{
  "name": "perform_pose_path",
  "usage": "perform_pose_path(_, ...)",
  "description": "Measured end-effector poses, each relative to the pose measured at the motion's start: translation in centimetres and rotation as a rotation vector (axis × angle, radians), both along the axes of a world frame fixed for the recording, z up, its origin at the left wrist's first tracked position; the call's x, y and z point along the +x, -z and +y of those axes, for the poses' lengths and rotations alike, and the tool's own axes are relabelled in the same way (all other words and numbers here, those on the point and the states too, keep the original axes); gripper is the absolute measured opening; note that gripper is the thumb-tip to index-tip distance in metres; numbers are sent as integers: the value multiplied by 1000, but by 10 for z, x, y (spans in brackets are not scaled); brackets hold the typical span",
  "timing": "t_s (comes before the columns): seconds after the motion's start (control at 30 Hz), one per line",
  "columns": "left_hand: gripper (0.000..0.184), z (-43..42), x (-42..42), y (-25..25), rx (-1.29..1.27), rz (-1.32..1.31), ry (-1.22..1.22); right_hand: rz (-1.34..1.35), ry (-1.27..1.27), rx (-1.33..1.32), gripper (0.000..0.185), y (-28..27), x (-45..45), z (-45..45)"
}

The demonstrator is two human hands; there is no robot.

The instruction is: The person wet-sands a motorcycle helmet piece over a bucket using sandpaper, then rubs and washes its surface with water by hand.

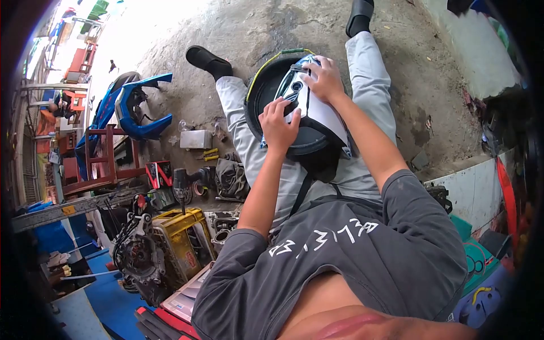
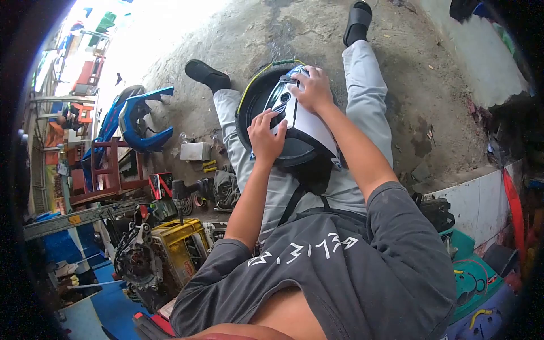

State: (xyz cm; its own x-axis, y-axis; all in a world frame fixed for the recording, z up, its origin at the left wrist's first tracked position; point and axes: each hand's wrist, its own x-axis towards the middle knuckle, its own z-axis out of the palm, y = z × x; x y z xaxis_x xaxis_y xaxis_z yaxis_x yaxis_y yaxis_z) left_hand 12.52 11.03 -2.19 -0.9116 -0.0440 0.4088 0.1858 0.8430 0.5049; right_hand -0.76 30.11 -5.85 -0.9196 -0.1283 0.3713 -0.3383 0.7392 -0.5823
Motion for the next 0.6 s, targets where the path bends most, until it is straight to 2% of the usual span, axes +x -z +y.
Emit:
perform_pose_path(0.17, 38, 1, 1, -1, 13, -15, -4, -12, 53, -118, 43, 11, -6, -3)
perform_pose_path(0.27, 38, -1, 0, -1, 1, -8, -4, 25, 24, -5, 42, 2, -1, -3)
perform_pose_path(0.4, 38, 0, 1, 0, 2, -11, -4, -98, 23, -66, 48, 0, -1, 0)
perform_pose_path(0.6, 38, 1, 1, -2, 5, -17, -10, -2, 15, -27, 46, -1, -2, -3)
